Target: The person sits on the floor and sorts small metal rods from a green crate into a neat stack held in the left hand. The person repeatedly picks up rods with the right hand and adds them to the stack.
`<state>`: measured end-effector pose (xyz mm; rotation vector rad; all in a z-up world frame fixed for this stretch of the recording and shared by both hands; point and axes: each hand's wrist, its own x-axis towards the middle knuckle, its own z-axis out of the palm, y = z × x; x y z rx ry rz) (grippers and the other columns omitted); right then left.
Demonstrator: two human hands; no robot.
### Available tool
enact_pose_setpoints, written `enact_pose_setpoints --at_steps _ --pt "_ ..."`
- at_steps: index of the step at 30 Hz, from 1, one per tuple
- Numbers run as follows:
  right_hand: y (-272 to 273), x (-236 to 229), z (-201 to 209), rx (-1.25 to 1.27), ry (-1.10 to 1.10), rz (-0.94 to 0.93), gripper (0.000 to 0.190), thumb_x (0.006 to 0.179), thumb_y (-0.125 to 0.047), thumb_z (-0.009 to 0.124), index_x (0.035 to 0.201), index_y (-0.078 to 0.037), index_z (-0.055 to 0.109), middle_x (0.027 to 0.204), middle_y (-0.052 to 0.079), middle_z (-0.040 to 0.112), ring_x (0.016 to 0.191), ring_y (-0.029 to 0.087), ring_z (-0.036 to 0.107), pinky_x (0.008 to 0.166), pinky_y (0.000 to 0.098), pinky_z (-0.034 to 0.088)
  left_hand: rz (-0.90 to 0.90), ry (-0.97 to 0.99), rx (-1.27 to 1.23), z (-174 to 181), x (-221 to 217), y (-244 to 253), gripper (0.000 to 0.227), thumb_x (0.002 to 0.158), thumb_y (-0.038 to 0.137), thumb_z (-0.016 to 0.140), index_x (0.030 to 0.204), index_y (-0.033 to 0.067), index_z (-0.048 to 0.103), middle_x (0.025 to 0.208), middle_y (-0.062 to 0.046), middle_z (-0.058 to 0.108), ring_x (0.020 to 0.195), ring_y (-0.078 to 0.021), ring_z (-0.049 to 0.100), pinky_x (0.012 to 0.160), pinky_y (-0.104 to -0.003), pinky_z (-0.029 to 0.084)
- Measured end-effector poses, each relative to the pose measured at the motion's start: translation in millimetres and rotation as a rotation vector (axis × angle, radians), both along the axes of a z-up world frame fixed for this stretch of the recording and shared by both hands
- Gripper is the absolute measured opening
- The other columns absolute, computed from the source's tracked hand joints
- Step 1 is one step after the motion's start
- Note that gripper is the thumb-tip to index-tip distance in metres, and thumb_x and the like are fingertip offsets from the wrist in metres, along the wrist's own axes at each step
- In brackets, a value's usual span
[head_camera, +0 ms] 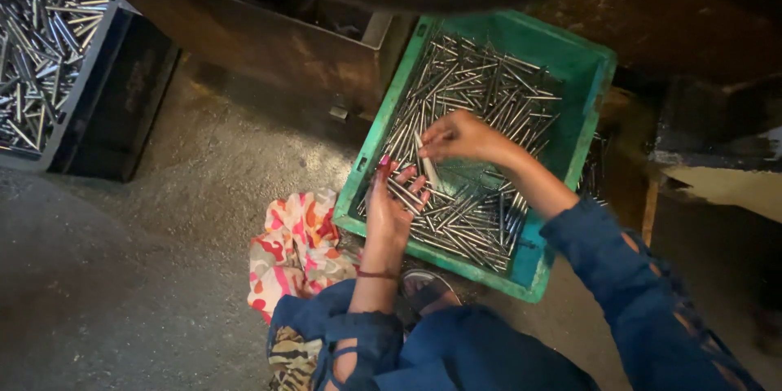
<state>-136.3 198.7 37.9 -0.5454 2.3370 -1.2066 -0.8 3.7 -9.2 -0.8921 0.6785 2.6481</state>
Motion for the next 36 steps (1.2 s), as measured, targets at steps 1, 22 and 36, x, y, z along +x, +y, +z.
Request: enact_pose_setpoints --at_steps 1,22,36 --pt "-0.7 1.9 -2.0 0.03 -0.106 -0.023 0.031 0.081 -0.033 0.081 0.098 -0.008 0.08 0.084 0.017 0.079 0.073 0.03 0.076 0.065 0.0411 0.06 0.005 -0.015 0.004 -2.9 0.0 1.3 0.046 0.092 0.047 0.064 0.126 0.0165 0.055 0.113 -0.009 0.065 0.103 -0.0318 0.068 0.085 -0.049 0.058" --pt "-30.2 -7.6 32.6 0.44 0.061 -0.006 0.044 0.084 -0.045 0.077 0.086 -0.001 0.078 0.071 0.021 0.073 0.062 0.032 0.072 0.067 0.0459 0.059 0.038 -0.123 0.004 10.6 -8.3 -0.5 0.037 0.098 0.038 0.063 0.122 0.0112 0.054 0.104 -0.009 0.068 0.089 -0.0249 0.065 0.078 -0.046 0.057" --pt "-35.5 -3.3 40.8 0.441 0.314 -0.076 0.017 0.09 -0.021 0.073 0.095 -0.005 0.078 0.087 0.02 0.074 0.078 0.036 0.074 0.076 0.0466 0.058 -0.047 -0.082 -0.119 20.7 -8.5 -3.7 0.029 0.101 0.028 0.054 0.127 0.0151 0.056 0.106 -0.006 0.071 0.093 -0.0235 0.068 0.078 -0.042 0.054"
